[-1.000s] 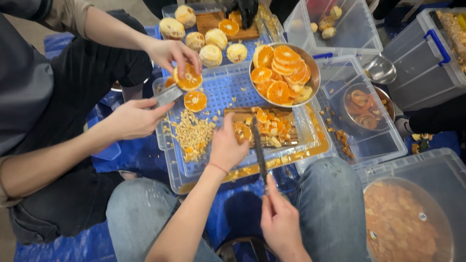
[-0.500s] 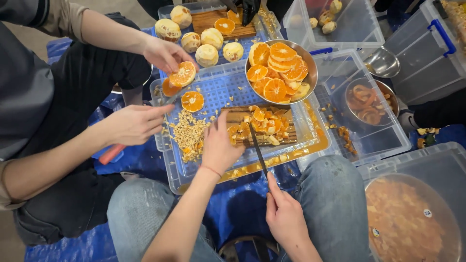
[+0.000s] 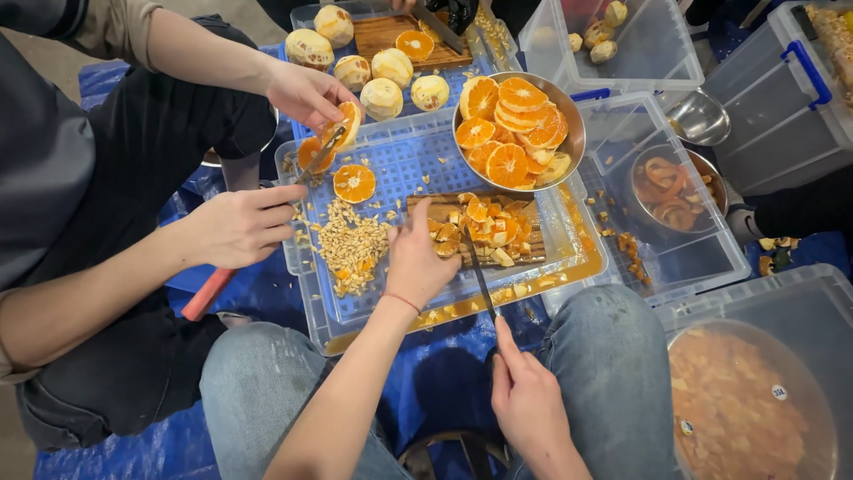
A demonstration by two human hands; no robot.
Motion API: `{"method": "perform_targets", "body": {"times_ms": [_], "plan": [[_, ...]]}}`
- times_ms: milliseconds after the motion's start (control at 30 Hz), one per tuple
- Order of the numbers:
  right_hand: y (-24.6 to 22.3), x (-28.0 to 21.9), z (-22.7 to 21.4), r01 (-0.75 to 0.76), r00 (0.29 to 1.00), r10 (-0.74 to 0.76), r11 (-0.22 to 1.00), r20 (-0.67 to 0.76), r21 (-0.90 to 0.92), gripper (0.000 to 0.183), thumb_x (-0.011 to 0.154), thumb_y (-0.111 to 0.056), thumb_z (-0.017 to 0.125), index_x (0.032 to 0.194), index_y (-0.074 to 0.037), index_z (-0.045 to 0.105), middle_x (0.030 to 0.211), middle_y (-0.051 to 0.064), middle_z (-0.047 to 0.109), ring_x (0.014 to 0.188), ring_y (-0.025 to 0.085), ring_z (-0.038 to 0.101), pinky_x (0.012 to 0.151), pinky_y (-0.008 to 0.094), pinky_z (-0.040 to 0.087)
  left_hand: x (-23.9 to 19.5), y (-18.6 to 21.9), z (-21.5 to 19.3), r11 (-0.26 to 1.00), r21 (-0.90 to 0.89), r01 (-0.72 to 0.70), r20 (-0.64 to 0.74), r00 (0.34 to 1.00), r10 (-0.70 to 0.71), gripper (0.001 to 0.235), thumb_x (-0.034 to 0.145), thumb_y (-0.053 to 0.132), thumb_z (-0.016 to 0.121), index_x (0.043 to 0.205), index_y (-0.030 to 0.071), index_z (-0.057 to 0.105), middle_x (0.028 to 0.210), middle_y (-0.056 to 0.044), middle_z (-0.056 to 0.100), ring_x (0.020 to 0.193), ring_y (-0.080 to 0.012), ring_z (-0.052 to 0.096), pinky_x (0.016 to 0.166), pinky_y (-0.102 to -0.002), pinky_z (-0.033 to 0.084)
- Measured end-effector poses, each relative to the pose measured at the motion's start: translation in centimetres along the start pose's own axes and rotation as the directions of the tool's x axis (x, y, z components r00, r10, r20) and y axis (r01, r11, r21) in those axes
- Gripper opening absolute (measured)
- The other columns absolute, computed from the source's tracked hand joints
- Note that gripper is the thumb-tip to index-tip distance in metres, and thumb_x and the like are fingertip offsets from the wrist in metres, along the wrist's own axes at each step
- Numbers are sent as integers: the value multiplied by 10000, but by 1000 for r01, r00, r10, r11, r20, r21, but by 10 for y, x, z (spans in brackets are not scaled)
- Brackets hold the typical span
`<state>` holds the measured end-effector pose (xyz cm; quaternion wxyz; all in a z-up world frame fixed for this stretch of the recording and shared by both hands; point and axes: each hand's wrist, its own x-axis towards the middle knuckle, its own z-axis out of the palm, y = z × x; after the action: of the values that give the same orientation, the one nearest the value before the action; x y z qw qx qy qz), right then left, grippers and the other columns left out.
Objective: The person sits on the floor and uses a knife to cut oranges and other round fruits on a wooden cutting board. They slice the fruits into pieces and place them into a metal bowl. Other people are also present, peeling and cutting fruits nearby.
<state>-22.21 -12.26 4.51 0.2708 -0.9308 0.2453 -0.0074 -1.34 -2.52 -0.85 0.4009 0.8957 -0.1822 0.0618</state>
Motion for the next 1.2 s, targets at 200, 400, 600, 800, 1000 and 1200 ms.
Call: {"method": "perform_targets", "body": {"times_ms": [200,400,600,800,1000,1200], "plan": [[2,0,2,-13,996,16,999,91,-34,562,906,-164,608,1453,-284,566,732,53,700,614,216,680,663,344,569,9,-4,-6,996,-3,-90,-38,995,90,741,680,165,818,1343,50,507,1023,-125,748,815,-322,679,928,-347,428],[4,-3,-2,5,996,-10,998,85,56,548,881,-137,628,1416,-256,609,681,67,693,568,205,648,614,327,548,-3,-2,-18,996,38,76,51,996,-78,913,611,189,871,1428,89,477,1067,-185,703,1014,-379,567,953,-426,495],[9,10,7,43,998,-44,999,39,30,556,892,-140,625,1439,-230,585,731,81,716,596,226,676,637,347,562,1,-1,-18,995,83,61,92,993,-69,994,621,186,910,1479,89,417,1198,-185,698,1091,-406,632,956,-444,530],[12,17,0,17,999,-21,995,43,97,535,872,-121,639,1396,-230,631,673,66,713,541,191,637,577,319,533,7,5,-26,985,83,154,235,957,-170,1014,665,134,833,1555,170,348,1117,-246,689,1007,-414,666,881,-448,580],[7,11,-1,48,994,-56,995,93,84,551,888,-138,625,1426,-256,601,699,66,719,557,201,650,597,324,542,7,-3,-27,993,64,99,222,969,-111,921,675,63,804,1507,124,412,1025,-208,717,958,-400,680,875,-449,568],[6,6,-3,-30,995,14,987,100,158,538,874,-116,637,1399,-232,628,734,41,757,562,160,648,588,292,534,8,-5,-28,996,38,83,245,965,-89,929,673,28,782,1510,156,401,1165,-162,721,1056,-415,616,961,-443,526]]}}
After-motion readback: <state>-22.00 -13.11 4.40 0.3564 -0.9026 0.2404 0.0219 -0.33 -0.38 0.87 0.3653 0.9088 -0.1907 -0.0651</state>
